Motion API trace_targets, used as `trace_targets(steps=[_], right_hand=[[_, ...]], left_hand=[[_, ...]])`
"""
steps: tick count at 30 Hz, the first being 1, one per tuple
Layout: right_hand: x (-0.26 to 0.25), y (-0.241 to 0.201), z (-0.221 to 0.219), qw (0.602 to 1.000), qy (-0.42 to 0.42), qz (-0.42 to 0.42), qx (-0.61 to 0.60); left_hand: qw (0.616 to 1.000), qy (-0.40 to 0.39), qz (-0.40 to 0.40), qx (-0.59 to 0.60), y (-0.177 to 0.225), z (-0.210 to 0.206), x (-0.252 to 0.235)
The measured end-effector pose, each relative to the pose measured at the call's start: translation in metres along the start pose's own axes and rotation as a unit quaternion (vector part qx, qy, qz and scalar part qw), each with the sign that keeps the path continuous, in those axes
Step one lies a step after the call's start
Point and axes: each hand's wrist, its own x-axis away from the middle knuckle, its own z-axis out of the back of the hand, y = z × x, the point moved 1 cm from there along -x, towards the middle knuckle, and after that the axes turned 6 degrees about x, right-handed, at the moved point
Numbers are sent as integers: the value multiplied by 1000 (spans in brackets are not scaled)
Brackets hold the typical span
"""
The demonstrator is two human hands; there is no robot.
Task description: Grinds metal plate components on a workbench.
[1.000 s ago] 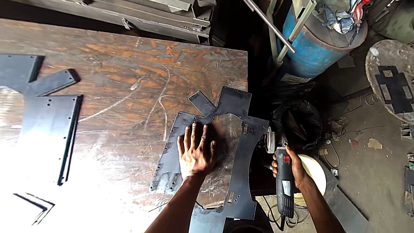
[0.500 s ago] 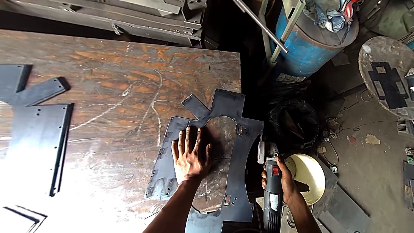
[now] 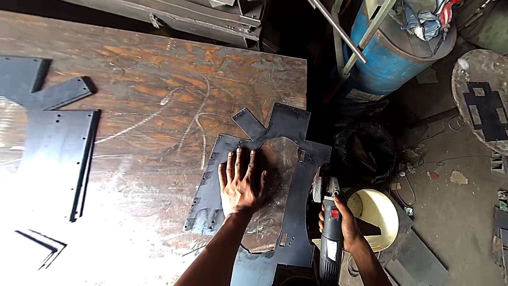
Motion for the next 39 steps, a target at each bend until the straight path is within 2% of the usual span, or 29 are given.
trace_targets(steps=[8,15,19,39], right_hand=[[20,23,-2,999,-19,-22,30],[34,41,17,994,-21,-64,83],[39,43,32,989,-55,-81,112],[60,7,56,936,-99,-113,319]], left_hand=[[1000,0,1,10,0,1,-1],[1000,-6,2,20,-2,0,0],[1000,-5,6,19,-2,2,1],[999,-4,2,41,-5,0,-1]])
